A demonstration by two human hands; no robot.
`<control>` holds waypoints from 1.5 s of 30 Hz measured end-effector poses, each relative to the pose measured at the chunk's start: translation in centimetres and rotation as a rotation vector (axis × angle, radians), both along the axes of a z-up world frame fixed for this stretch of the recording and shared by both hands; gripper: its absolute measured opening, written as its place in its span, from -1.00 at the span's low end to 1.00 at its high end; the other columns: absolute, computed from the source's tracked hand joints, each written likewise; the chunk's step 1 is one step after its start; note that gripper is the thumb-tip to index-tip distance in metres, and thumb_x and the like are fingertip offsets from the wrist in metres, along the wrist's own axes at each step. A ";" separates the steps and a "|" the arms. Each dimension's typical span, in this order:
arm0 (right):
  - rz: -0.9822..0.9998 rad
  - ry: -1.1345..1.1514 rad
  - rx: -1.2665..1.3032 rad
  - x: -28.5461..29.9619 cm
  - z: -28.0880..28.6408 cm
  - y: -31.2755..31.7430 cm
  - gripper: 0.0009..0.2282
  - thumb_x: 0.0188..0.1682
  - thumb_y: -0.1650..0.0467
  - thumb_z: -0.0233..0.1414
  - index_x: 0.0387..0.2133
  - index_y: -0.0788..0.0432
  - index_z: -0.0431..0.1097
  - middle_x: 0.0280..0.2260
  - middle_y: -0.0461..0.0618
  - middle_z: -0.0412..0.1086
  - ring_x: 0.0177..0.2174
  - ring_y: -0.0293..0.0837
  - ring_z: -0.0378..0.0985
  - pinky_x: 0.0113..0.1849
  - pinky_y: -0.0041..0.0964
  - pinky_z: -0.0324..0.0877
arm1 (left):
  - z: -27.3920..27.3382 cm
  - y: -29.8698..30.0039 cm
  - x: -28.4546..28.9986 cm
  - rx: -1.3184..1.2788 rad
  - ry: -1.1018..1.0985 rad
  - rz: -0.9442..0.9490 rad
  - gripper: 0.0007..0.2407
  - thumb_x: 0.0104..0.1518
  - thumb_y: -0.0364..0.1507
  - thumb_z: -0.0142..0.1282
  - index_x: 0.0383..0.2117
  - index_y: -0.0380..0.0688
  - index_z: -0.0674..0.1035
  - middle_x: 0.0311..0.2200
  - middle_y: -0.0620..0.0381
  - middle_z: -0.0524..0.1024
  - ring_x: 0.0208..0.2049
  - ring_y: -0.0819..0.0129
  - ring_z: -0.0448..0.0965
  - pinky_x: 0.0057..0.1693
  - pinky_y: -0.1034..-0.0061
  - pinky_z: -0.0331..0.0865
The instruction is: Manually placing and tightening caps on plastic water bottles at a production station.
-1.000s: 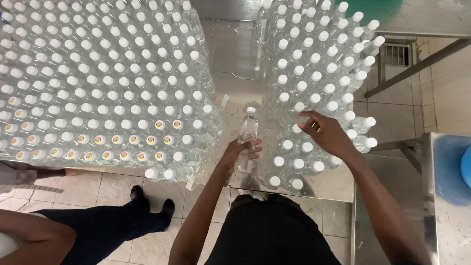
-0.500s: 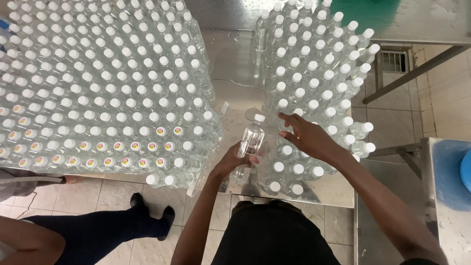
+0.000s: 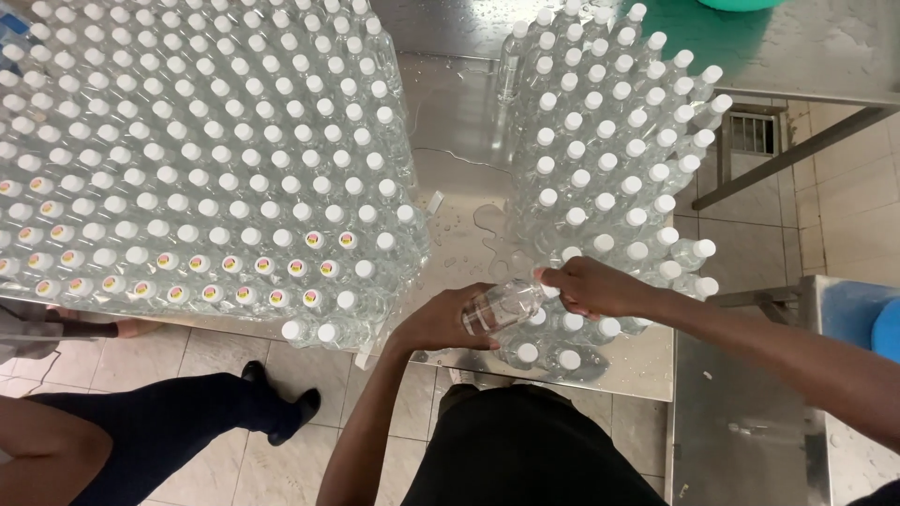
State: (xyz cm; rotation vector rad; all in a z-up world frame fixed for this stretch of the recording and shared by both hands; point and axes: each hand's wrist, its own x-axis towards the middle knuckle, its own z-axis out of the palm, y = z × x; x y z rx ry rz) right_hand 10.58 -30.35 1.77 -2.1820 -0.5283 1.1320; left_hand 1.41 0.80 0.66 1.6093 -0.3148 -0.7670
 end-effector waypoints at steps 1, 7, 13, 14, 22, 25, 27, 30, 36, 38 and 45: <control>-0.103 0.157 -0.001 -0.3 0.8 0.2 -0.42 0.24 0.07 -0.13 -0.80 0.07 0.16 -0.79 0.02 0.27 -0.77 -0.09 0.39 -0.64 -0.21 0.29 | -0.1 0.0 0.0 0.063 -0.034 -0.008 -0.21 -0.02 -0.26 0.58 0.41 -0.11 0.41 -0.18 -0.11 0.71 -0.25 0.21 0.74 -0.10 0.30 0.67; 0.274 -0.422 -0.055 -2.1 6.3 -0.2 -0.61 0.28 0.06 -0.23 -0.08 0.10 0.31 -0.44 0.16 0.45 -0.38 0.19 0.64 -0.30 0.00 0.53 | -1.7 -0.3 -0.1 -0.036 0.010 -0.010 -0.25 -0.01 -0.26 0.57 0.36 -0.15 0.43 -0.16 -0.13 0.70 -0.22 0.19 0.75 -0.12 0.36 0.64; 0.512 -0.590 0.006 -2.0 -0.9 -4.1 -0.62 0.27 0.08 -0.20 -0.03 0.07 0.39 -0.44 0.05 0.41 -0.44 0.06 0.57 -0.30 -0.09 0.51 | -2.4 -1.1 -0.8 -0.130 0.014 -0.134 -0.37 -0.01 -0.27 0.56 0.22 -0.18 0.55 -0.14 -0.15 0.71 -0.22 0.26 0.69 -0.16 0.39 0.63; 0.234 -0.346 -0.017 -2.2 -1.8 -4.3 -0.61 0.25 0.05 -0.22 -0.12 0.00 0.46 -0.70 0.01 0.36 -0.65 0.03 0.49 -0.42 -0.12 0.47 | -2.4 -1.2 -1.0 -0.138 0.016 -0.114 -0.41 0.02 -0.29 0.55 0.20 -0.19 0.56 -0.17 -0.13 0.71 -0.27 0.28 0.68 -0.19 0.42 0.61; 0.409 -0.833 0.026 -2.3 4.0 -1.3 -0.49 0.25 -0.05 -0.33 -0.28 0.06 0.35 -0.53 0.07 0.34 -0.52 0.11 0.51 -0.39 -0.08 0.43 | -5.4 -2.2 -2.4 -0.620 0.255 -0.152 -0.50 0.18 -0.51 0.43 0.25 -0.29 0.47 -0.13 -0.26 0.67 -0.15 0.14 0.72 -0.06 0.27 0.70; 0.778 -1.406 0.387 -2.5 7.1 0.4 -0.48 0.27 -0.03 -0.41 -0.21 0.09 0.32 -0.35 0.08 0.39 -0.44 0.00 0.52 -0.41 -0.22 0.40 | -6.2 -3.2 -2.8 -0.832 0.403 -0.400 -0.40 0.22 -0.52 0.43 0.37 -0.33 0.35 -0.05 -0.30 0.68 -0.15 0.06 0.79 -0.03 0.15 0.74; 0.920 -1.512 0.576 -2.7 9.2 2.4 -0.49 0.31 0.02 -0.44 -0.33 0.13 0.27 -0.33 0.17 0.40 -0.49 -0.03 0.42 -0.46 -0.26 0.27 | -7.0 -3.6 -3.5 -0.879 0.453 -0.555 -0.33 0.25 -0.47 0.45 0.45 -0.32 0.28 0.03 -0.20 0.69 -0.13 0.09 0.82 0.01 0.15 0.76; 0.963 -1.491 0.784 -2.7 8.8 4.8 -0.46 0.33 0.16 -0.49 -0.65 0.08 0.14 -0.61 -0.01 0.15 -0.65 -0.12 0.13 -0.51 -0.26 0.01 | -8.7 -3.6 -5.0 -0.911 0.458 -0.567 -0.42 0.24 -0.40 0.45 0.34 -0.39 0.42 0.04 -0.08 0.70 0.07 0.19 0.73 0.19 0.21 0.63; 0.344 -0.702 0.392 -1.2 -2.6 7.8 -0.52 0.20 0.25 -0.26 -0.79 0.08 0.13 -0.85 0.09 0.11 -0.78 0.20 0.29 -0.66 -0.09 0.15 | -1.8 1.6 -8.1 -0.735 0.439 0.014 -0.55 0.21 -0.56 0.33 0.18 -0.44 0.39 -0.28 -0.25 0.65 -0.37 0.12 0.75 -0.24 0.23 0.69; 0.128 -0.289 0.160 -0.8 -5.3 10.2 -0.48 0.15 0.33 -0.25 -0.89 0.19 -0.01 -0.87 0.03 -0.07 -0.75 -0.10 0.02 -0.58 -0.18 0.05 | 2.6 1.9 -8.3 0.055 0.251 0.260 -0.08 -0.02 -0.13 0.41 0.40 -0.58 0.25 0.01 -0.65 0.54 0.03 -0.42 0.63 0.09 -0.21 0.54; 0.547 1.129 -0.395 5.3 -15.1 13.3 -0.69 0.30 0.29 -0.09 -0.46 0.04 0.06 -0.65 -0.39 -0.05 -0.65 -0.43 -0.06 -0.54 -0.43 -0.07 | -9.6 -3.0 -12.3 1.272 -0.723 0.393 -0.40 0.13 -0.34 0.22 0.34 -0.25 0.37 -0.34 0.00 0.49 -0.39 0.06 0.65 -0.31 0.23 0.53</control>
